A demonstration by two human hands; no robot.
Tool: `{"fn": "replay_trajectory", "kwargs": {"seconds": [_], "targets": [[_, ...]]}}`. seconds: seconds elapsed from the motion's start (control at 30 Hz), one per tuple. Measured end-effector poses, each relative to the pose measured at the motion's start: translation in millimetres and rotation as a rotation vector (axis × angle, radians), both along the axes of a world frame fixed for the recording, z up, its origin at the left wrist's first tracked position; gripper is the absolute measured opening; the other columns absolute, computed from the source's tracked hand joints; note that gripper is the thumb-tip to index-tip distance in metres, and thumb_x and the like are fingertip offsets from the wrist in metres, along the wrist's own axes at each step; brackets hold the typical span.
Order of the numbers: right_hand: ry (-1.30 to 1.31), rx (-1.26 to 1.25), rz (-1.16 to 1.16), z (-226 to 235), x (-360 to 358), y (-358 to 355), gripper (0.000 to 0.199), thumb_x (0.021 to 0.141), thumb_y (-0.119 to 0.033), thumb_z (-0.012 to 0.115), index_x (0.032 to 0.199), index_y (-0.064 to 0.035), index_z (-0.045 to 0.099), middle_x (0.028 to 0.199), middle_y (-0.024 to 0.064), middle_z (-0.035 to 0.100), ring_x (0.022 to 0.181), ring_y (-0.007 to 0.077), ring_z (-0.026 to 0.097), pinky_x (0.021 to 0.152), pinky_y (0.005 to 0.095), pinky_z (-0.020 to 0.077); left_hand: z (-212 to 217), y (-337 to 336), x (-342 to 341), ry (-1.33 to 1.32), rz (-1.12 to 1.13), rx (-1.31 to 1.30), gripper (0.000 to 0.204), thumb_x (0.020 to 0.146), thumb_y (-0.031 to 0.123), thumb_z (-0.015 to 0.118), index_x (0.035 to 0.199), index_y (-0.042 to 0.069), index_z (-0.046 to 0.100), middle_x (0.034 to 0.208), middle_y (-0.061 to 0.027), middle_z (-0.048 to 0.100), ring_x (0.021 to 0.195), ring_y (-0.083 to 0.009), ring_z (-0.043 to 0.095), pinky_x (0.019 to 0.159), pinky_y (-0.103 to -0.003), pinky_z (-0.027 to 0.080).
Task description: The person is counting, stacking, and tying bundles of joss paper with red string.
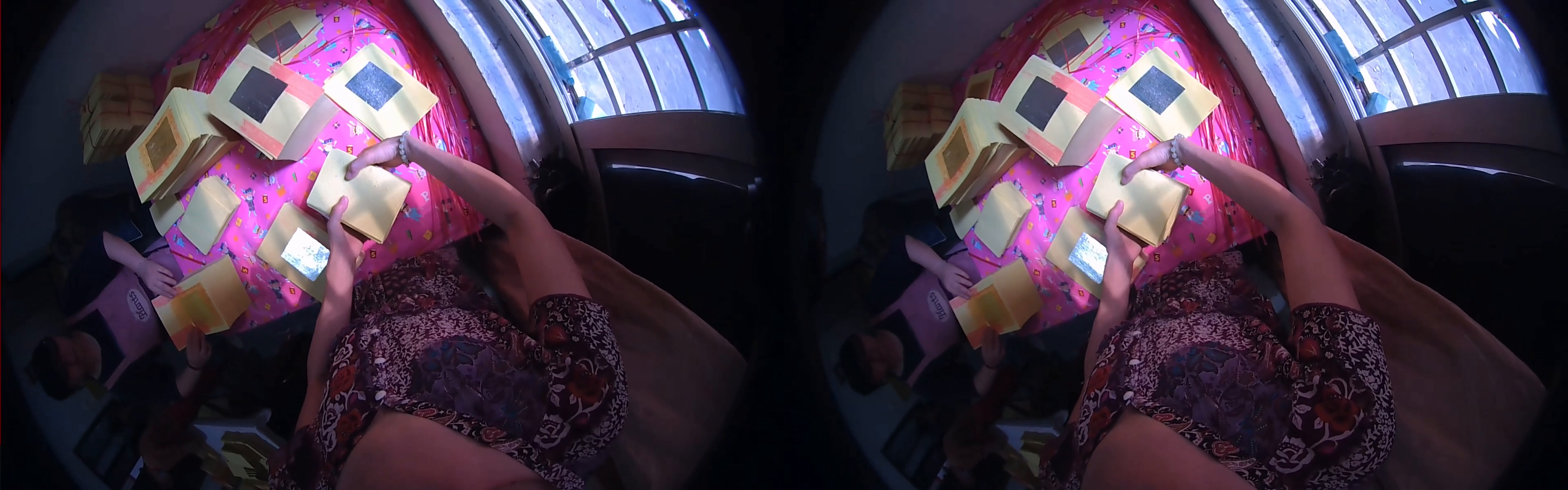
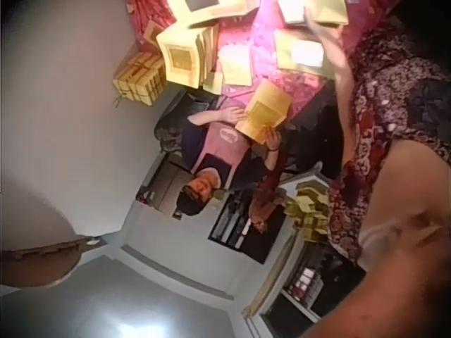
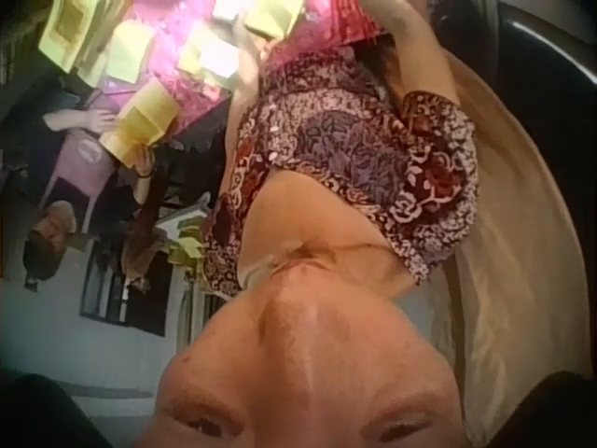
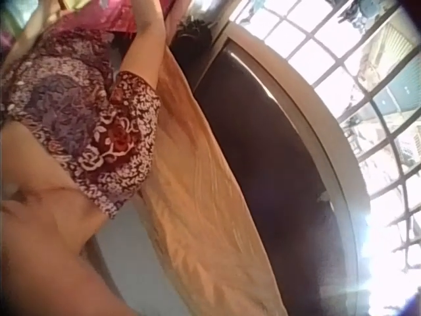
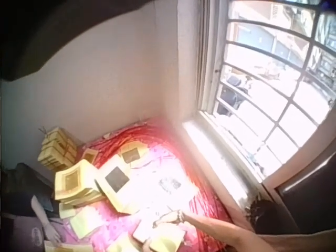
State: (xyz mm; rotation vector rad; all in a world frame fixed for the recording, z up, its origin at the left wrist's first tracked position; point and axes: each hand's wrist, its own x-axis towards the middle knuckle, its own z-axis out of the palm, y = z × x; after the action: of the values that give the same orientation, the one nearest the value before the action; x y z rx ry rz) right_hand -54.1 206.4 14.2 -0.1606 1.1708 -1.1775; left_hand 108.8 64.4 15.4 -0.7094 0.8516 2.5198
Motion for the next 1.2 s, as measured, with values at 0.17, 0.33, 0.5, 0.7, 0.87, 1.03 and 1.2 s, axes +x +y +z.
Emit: {"fn": "replay_trajectory", "kwargs": {"seconds": [0.17,0.33,0.5,0.7,0.87,1.03,1.2], "targets": [[0.005,-0.073,0.097,-7.0,2.6,-3.4,0.061,0.083,-0.039,0.064,0.129,-0.0023,0.047,0.126,0.0078,0.054,0.116,0.0158,0.049,0.100,0.0318,0.0366,15.6,-2.3,0.3,-0.093,0.120,0.034,0.067,0.086,0.045,0.048,0.139,0.007,0.030,0.134,-0.0144,0.043,0.122,-0.0320,0.045,0.101,-0.048,0.037],[0.253,-0.007,0.201,-25.4,4.1,-13.6,0.060,0.084,-0.038,0.060,0.129,-0.0012,0.047,0.123,0.0085,0.056,0.115,0.0169,0.050,0.099,0.0323,0.0381,23.6,-2.8,-3.2,-0.134,0.099,-0.076,0.068,0.082,0.044,0.048,0.136,0.005,0.034,0.130,-0.0136,0.046,0.118,-0.0320,0.048,0.097,-0.048,0.040],[0.316,-0.023,0.260,-59.0,0.6,-23.8,0.074,0.070,-0.058,0.061,0.126,-0.0094,0.053,0.119,0.0077,0.059,0.106,0.0206,0.057,0.086,0.0382,0.0454,38.6,0.0,-8.7,-0.164,0.113,-0.089,0.066,0.083,0.041,0.045,0.137,0.005,0.033,0.131,-0.0139,0.045,0.120,-0.0311,0.046,0.098,-0.047,0.040],[0.271,-0.046,0.299,-38.3,0.9,-26.3,0.064,0.082,-0.043,0.061,0.129,-0.0027,0.047,0.120,0.0104,0.058,0.108,0.0197,0.055,0.093,0.0339,0.0438,36.7,-2.3,-5.8,-0.184,0.129,-0.100,0.066,0.084,0.042,0.043,0.137,0.005,0.033,0.132,-0.0136,0.044,0.121,-0.0303,0.045,0.100,-0.046,0.039],[0.234,-0.038,0.290,-26.8,2.5,-24.4,0.068,0.080,-0.047,0.062,0.128,-0.0020,0.047,0.120,0.0115,0.057,0.109,0.0200,0.055,0.094,0.0338,0.0429,44.7,-0.1,-3.8,-0.186,0.121,-0.119,0.066,0.084,0.043,0.043,0.138,0.006,0.031,0.132,-0.0128,0.043,0.121,-0.0299,0.045,0.100,-0.045,0.038],[0.297,-0.059,0.289,-3.9,5.2,-20.4,0.076,0.079,-0.055,0.059,0.131,-0.0010,0.045,0.123,0.0142,0.056,0.110,0.0230,0.055,0.096,0.0348,0.0420,34.8,-4.9,6.9,-0.165,0.118,-0.109,0.071,0.085,0.049,0.047,0.140,0.009,0.028,0.134,-0.0121,0.042,0.122,-0.0280,0.045,0.099,-0.044,0.039],[0.331,0.128,0.279,13.4,13.0,-4.4,0.088,0.076,-0.068,0.055,0.132,-0.0020,0.044,0.128,0.0157,0.052,0.118,0.0254,0.050,0.101,0.0355,0.0390,39.1,-4.7,5.6,-0.149,0.099,-0.096,0.073,0.085,0.053,0.048,0.141,0.009,0.027,0.136,-0.0119,0.040,0.123,-0.0278,0.043,0.100,-0.045,0.038]]}}
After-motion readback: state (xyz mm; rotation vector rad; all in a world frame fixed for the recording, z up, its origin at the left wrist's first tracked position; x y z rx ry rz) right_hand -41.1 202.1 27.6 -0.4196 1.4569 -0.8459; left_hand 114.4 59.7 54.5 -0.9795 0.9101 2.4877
